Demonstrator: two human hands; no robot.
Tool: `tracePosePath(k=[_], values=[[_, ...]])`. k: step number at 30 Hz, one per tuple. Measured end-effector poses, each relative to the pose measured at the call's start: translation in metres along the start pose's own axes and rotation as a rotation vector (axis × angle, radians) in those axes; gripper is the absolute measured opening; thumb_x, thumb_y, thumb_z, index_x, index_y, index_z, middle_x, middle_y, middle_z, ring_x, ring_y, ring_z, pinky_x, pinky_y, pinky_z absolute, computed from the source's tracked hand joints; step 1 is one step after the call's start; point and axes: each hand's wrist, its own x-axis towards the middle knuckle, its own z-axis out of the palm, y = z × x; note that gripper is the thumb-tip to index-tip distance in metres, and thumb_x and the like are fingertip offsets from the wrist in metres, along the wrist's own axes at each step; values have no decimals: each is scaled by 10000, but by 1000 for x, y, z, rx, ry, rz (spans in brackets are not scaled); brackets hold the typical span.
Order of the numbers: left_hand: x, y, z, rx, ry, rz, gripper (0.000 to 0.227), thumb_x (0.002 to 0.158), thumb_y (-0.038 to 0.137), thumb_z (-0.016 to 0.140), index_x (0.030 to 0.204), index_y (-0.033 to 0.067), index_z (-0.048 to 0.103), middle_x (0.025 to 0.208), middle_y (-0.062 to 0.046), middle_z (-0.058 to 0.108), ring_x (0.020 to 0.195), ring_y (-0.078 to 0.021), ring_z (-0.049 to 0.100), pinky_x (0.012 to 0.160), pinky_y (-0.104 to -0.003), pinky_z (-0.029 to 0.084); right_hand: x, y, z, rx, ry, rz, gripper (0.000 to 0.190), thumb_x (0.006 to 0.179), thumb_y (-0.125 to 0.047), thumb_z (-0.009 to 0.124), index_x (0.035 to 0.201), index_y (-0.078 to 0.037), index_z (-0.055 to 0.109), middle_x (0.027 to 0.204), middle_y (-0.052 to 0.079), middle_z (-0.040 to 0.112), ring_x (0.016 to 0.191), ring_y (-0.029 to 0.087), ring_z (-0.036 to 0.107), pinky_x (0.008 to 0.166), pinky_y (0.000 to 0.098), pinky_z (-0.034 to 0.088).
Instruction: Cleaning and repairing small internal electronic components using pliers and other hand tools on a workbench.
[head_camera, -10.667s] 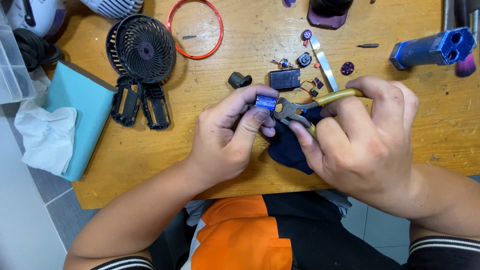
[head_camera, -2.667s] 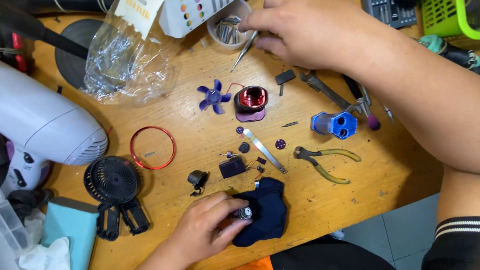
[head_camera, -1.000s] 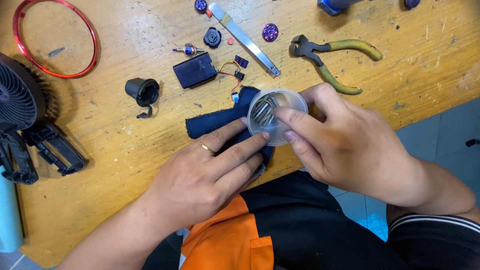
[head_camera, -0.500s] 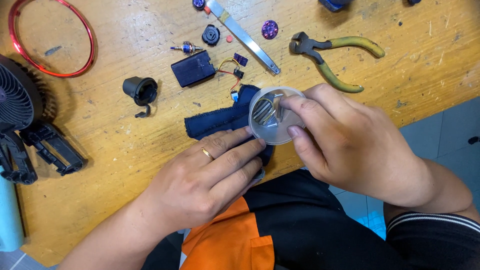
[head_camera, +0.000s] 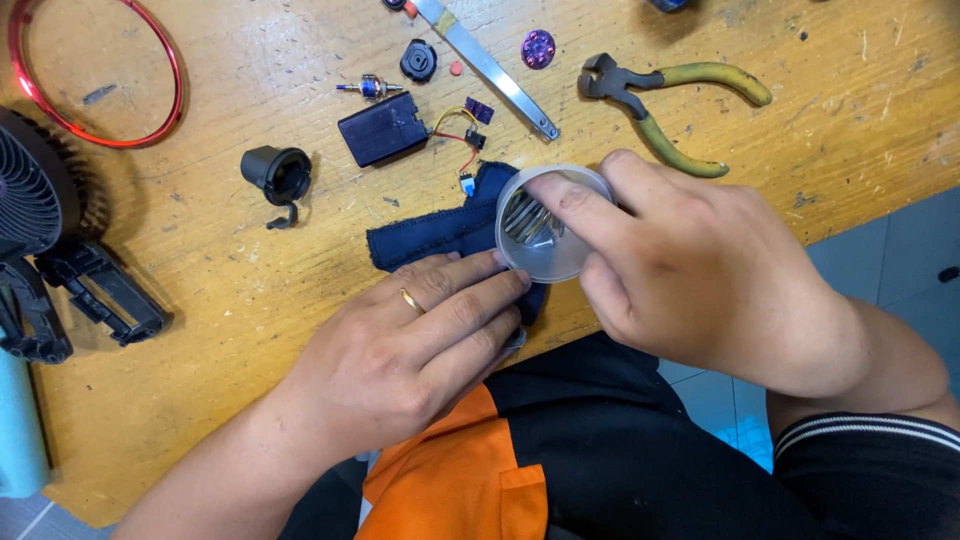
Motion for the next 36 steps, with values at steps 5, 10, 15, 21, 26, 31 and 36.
tracePosePath(k=[5,10,15,21,26,31,36], values=[[1,1,-3,28,2,-8,154,1200,99,700,1182,-16,801,1369,-200,810,1313,-401,799,1071,-518,666,0,-3,-1,-84,119,-12,448,970,-163,690,1403,-126,803,1026,22,703,814,293,742,441,444,516],[-2,1,-3,76,-19,-10,174,1214,136,681,1211,21,812,1386,-167,816,1317,-359,804,1087,-490,640,-7,-4,-6,11,108,-22,300,1087,-171,687,1351,-83,801,992,61,772,785,291,744,484,450,549],[-4,2,-3,94,-28,-16,175,1220,155,675,1228,42,808,1402,-157,814,1330,-348,801,1092,-482,630,-20,2,-15,241,37,2,342,1091,-103,612,1398,-13,730,1161,155,812,981,367,788,704,537,639],[-4,2,-3,94,-40,-12,178,1221,158,671,1234,45,809,1410,-159,813,1342,-349,798,1099,-481,622,-29,6,-15,283,53,6,361,1090,-62,644,1437,-8,725,1174,167,792,1003,367,776,757,532,645],[-4,1,-3,106,-37,-4,177,1220,159,677,1228,51,817,1416,-159,816,1344,-341,798,1106,-473,616,-28,6,-13,260,71,-11,345,1098,-58,638,1418,10,747,1149,174,804,998,370,782,738,528,642],[-4,1,-1,108,-40,-4,186,1225,154,655,1239,56,812,1429,-155,814,1347,-339,800,1104,-473,612,-26,7,-14,257,79,-26,353,1096,-42,629,1419,21,755,1191,173,824,1040,358,800,798,524,656],[-4,2,-2,108,-39,-11,182,1226,152,657,1239,56,811,1421,-152,813,1348,-336,801,1089,-473,617,-26,10,-13,254,45,-24,370,1101,-64,651,1454,1,742,1218,167,810,1055,373,794,784,539,665]])
